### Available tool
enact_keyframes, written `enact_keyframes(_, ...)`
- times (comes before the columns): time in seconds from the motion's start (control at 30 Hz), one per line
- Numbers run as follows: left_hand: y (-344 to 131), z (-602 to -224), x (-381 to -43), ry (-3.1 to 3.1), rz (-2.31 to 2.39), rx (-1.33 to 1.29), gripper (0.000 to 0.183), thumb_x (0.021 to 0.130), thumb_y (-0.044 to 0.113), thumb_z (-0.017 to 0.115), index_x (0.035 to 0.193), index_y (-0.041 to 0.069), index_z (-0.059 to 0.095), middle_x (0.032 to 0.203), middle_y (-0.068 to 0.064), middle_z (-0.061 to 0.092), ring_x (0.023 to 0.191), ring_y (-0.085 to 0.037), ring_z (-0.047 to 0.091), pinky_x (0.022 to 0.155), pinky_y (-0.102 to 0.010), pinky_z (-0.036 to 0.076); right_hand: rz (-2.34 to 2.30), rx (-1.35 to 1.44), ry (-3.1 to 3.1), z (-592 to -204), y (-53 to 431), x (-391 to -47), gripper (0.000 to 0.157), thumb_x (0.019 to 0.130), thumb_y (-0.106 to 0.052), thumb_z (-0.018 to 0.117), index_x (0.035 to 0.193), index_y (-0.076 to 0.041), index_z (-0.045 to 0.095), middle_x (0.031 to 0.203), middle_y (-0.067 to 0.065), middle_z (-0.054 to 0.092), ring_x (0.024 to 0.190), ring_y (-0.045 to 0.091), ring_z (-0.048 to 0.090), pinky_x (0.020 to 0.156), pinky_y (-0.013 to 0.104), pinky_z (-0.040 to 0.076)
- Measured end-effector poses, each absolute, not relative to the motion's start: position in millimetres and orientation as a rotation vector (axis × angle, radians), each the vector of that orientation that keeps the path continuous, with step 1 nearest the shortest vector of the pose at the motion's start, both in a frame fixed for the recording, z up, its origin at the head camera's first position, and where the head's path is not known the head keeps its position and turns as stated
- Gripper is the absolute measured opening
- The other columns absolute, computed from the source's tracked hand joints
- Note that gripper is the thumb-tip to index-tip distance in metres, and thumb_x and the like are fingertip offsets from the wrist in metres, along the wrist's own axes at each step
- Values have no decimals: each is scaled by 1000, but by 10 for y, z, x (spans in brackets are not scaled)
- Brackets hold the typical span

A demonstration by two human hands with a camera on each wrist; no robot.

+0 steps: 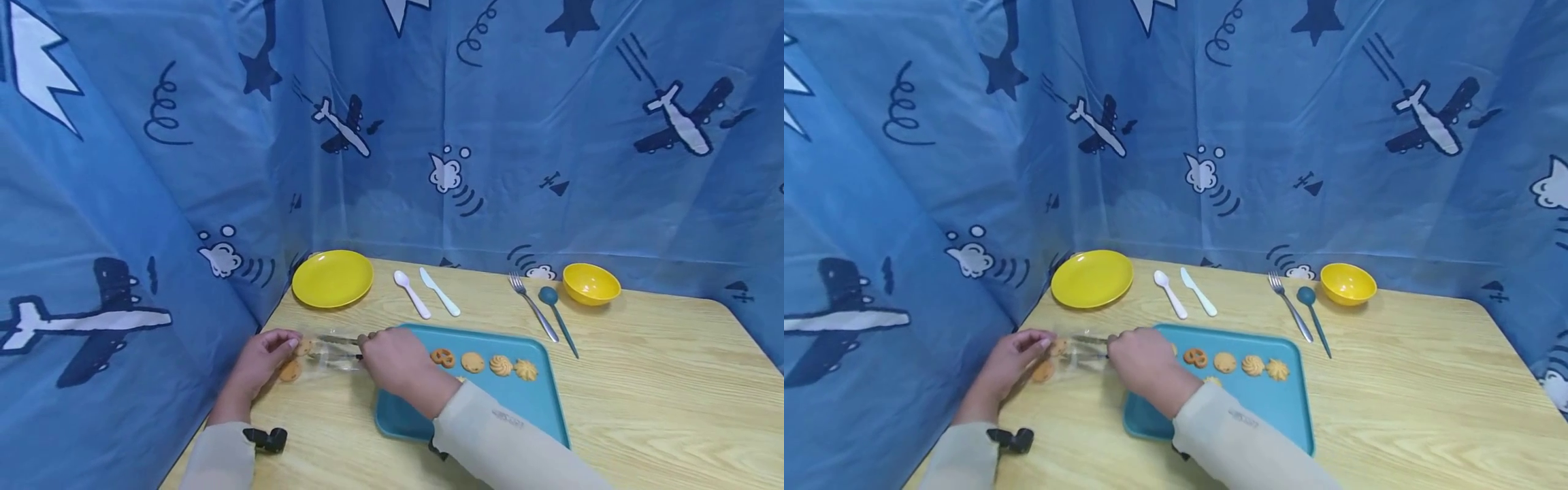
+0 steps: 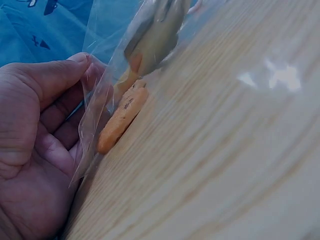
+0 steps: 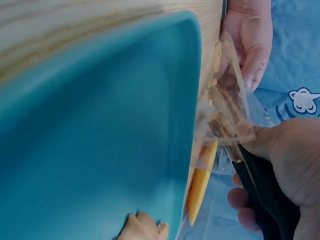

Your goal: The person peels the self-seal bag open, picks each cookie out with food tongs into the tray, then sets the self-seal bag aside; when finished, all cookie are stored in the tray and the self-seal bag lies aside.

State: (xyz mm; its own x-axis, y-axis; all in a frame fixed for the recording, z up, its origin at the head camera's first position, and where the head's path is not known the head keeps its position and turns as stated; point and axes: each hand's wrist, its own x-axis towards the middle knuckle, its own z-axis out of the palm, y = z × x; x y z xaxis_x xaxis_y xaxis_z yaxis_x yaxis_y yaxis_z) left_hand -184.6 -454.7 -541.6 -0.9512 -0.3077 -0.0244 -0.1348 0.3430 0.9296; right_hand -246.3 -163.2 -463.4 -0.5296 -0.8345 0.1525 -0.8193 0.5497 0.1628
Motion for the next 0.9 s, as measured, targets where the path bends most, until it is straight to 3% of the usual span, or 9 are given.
enact_keyframes(0.27,-4535,-5409,-1856,-2422,-1680,401,32,100,29,67,120,3,71,126,-12,70,107,-7,61,88,-17,52,-13,1399,-2608,-4648,-1748,-2502,29,94,-49,71,99,-21,69,71,-7,64,58,12,59,52,29,48)
enact_keyframes(0.43,-4519,-5389,-1840,-2409,-1702,404,34,100,28,68,121,2,70,126,-15,70,105,-7,62,88,-16,52,-33,1391,-2632,-4658,-1842,-2492,33,95,-52,69,103,-20,70,75,-6,67,63,12,63,57,30,52)
enact_keyframes(0.6,-4523,-5385,-1841,-2369,-1749,404,35,100,28,67,121,0,69,124,-15,70,102,-9,63,87,-17,54,-67,1396,-2649,-4673,-1907,-2484,30,98,-46,66,110,-20,71,83,-5,72,66,13,65,58,30,53)
enact_keyframes(0.9,-4527,-5374,-1848,-2367,-1735,423,37,101,30,66,124,1,68,131,-14,68,105,-6,62,88,-15,53,-39,1379,-2680,-4657,-1781,-2482,26,98,-47,67,105,-21,70,77,-6,67,64,13,63,57,29,52)
